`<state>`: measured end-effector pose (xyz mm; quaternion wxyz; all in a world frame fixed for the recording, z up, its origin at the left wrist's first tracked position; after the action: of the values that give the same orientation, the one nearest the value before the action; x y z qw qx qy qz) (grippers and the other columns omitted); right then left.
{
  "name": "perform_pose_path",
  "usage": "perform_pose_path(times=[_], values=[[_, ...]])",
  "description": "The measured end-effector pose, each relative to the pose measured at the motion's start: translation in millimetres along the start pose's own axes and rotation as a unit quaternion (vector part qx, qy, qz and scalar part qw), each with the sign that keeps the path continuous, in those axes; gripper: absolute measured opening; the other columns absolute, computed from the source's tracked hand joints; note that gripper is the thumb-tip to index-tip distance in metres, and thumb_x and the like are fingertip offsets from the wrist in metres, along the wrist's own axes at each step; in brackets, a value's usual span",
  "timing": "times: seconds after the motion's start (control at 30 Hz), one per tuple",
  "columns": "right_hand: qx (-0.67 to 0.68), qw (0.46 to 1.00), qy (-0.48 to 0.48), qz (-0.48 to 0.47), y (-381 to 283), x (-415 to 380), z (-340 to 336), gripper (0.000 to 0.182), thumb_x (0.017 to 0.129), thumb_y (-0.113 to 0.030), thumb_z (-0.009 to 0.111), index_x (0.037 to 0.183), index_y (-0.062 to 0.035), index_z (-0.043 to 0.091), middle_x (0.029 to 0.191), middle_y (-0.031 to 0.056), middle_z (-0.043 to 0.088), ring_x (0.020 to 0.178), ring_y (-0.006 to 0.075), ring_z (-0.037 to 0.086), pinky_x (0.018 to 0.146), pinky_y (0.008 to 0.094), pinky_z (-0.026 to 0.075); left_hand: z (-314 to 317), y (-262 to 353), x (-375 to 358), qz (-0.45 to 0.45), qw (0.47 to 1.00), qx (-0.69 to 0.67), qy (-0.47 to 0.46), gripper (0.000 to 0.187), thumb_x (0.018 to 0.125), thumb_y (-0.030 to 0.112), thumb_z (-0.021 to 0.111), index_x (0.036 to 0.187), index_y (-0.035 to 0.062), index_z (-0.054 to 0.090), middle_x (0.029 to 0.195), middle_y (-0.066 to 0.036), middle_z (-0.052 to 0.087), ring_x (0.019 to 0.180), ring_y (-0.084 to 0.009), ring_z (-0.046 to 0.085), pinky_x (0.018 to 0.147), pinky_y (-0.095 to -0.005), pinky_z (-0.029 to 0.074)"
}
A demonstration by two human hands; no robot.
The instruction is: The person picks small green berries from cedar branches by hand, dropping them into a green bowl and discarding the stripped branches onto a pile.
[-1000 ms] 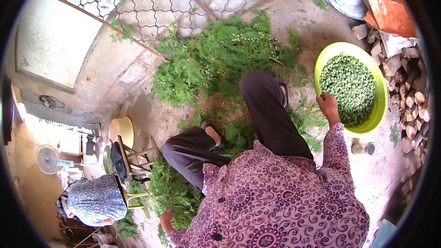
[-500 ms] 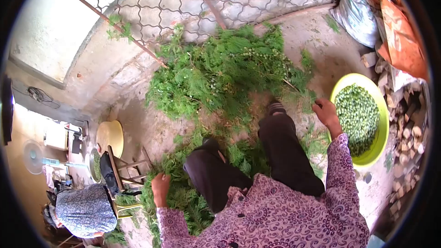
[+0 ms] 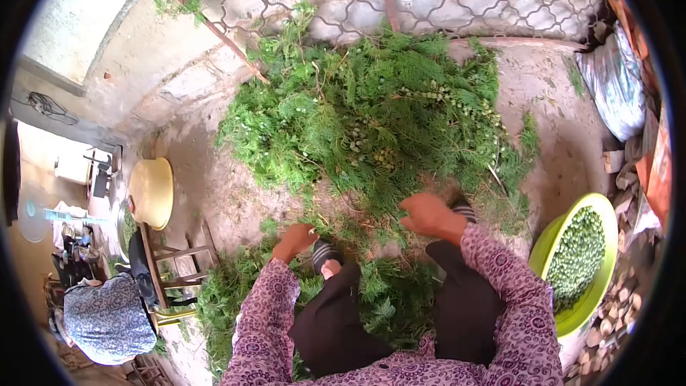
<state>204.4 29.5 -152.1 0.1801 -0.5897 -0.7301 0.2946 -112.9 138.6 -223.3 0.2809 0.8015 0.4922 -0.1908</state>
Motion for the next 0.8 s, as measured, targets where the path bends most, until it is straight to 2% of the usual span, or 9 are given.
perform_pose_path(times=[0.03, 0.1, 0.2, 0.33, 0.37, 0.47, 0.53, 0.6, 0.8], values=[[0.001, 1.000, -0.009, 0.001, -1.4, 5.8, 11.0, 0.030, 0.071, -0.025, 0.056, 0.088, 0.0008, 0.057, 0.083, 0.0207, 0.057, 0.077, 0.0372, 0.054, 0.069, 0.0440, 0.043, 5.8, -2.5, 14.5, -0.003, 1.000, -0.006, -0.005, 0.033, 0.073, 0.026, 0.054, 0.095, 0.0025, 0.058, 0.094, -0.022, 0.057, 0.091, -0.0376, 0.053, 0.079, -0.0435, 0.042], [0.073, 0.992, -0.102, -0.014, -1.7, 13.4, 33.3, 0.032, 0.073, -0.026, 0.055, 0.090, 0.0015, 0.056, 0.082, 0.0206, 0.057, 0.076, 0.0368, 0.055, 0.068, 0.0443, 0.044, 6.8, -3.0, 41.2, 0.032, 0.994, -0.019, 0.103, 0.030, 0.073, 0.024, 0.054, 0.092, 0.0025, 0.058, 0.092, -0.023, 0.056, 0.089, -0.0374, 0.053, 0.078, -0.0436, 0.042], [0.103, 0.979, -0.175, 0.018, 13.1, 7.2, 49.9, 0.036, 0.073, -0.027, 0.056, 0.095, 0.0020, 0.055, 0.083, 0.0206, 0.058, 0.076, 0.0368, 0.055, 0.068, 0.0437, 0.044, 12.7, -1.7, 77.3, 0.041, 0.989, -0.016, 0.143, 0.031, 0.071, 0.017, 0.054, 0.100, 0.0035, 0.054, 0.098, -0.022, 0.052, 0.092, -0.0380, 0.050, 0.077, -0.0445, 0.043], [0.140, 0.972, -0.185, 0.032, 33.0, 4.7, 57.8, 0.039, 0.075, -0.026, 0.056, 0.102, 0.0014, 0.055, 0.085, 0.0178, 0.059, 0.075, 0.0301, 0.057, 0.067, 0.0381, 0.045, 16.3, -6.4, 114.3, 0.005, 0.982, 0.029, 0.186, 0.046, 0.073, 0.011, 0.054, 0.118, 0.0078, 0.043, 0.109, -0.022, 0.045, 0.099, -0.0383, 0.046, 0.078, -0.0433, 0.044], [0.168, 0.968, -0.179, 0.060, 33.4, 5.7, 55.2, 0.039, 0.075, -0.027, 0.057, 0.103, 0.0005, 0.055, 0.084, 0.0175, 0.059, 0.073, 0.0285, 0.058, 0.065, 0.0369, 0.045, 19.0, -6.7, 121.2, 0.003, 0.983, 0.025, 0.181, 0.046, 0.073, 0.011, 0.054, 0.118, 0.0078, 0.043, 0.109, -0.022, 0.045, 0.099, -0.0383, 0.046, 0.078, -0.0433, 0.044], [0.205, 0.962, -0.165, 0.080, 39.1, 6.6, 59.0, 0.038, 0.076, -0.027, 0.057, 0.104, -0.0011, 0.055, 0.082, 0.0169, 0.059, 0.070, 0.0262, 0.058, 0.062, 0.0348, 0.046, 10.1, -1.3, 126.8, -0.086, 0.985, -0.013, 0.151, 0.053, 0.076, 0.006, 0.051, 0.126, 0.0104, 0.035, 0.115, -0.023, 0.038, 0.103, -0.0385, 0.043, 0.078, -0.0437, 0.044], [0.212, 0.962, -0.155, 0.070, 40.6, 8.1, 58.5, 0.038, 0.076, -0.027, 0.058, 0.104, -0.0019, 0.055, 0.081, 0.0165, 0.059, 0.068, 0.0254, 0.058, 0.061, 0.0338, 0.045, 16.2, -4.9, 134.0, -0.099, 0.983, -0.009, 0.152, 0.052, 0.076, 0.004, 0.051, 0.126, 0.0105, 0.035, 0.115, -0.023, 0.037, 0.103, -0.0383, 0.043, 0.078, -0.0431, 0.044], [0.182, 0.959, -0.199, 0.085, 40.5, 8.6, 57.8, 0.036, 0.076, -0.030, 0.057, 0.100, -0.0036, 0.057, 0.080, 0.0154, 0.060, 0.070, 0.0271, 0.059, 0.061, 0.0348, 0.046, 19.7, -7.4, 139.9, -0.109, 0.982, -0.003, 0.155, 0.052, 0.076, 0.003, 0.050, 0.126, 0.0106, 0.035, 0.116, -0.022, 0.037, 0.103, -0.0380, 0.043, 0.077, -0.0426, 0.045], [0.215, 0.954, -0.187, 0.091, 42.2, 8.3, 58.7, 0.036, 0.076, -0.031, 0.057, 0.099, -0.0040, 0.057, 0.075, 0.0137, 0.059, 0.066, 0.0239, 0.058, 0.059, 0.0331, 0.045, 23.2, -23.2, 157.6, -0.100, 0.981, 0.035, 0.160, 0.032, 0.078, 0.005, 0.050, 0.109, 0.0093, 0.049, 0.106, -0.017, 0.044, 0.102, -0.0354, 0.045, 0.075, -0.0402, 0.047]])
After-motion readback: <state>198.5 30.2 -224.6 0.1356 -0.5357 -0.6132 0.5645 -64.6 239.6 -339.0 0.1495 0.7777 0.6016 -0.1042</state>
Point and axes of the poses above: each hand's wrist, its own x-axis towards the middle knuckle, its own z-axis out of the palm, y = z × x, the point moved 3 cm from there along x, towards the middle knuckle
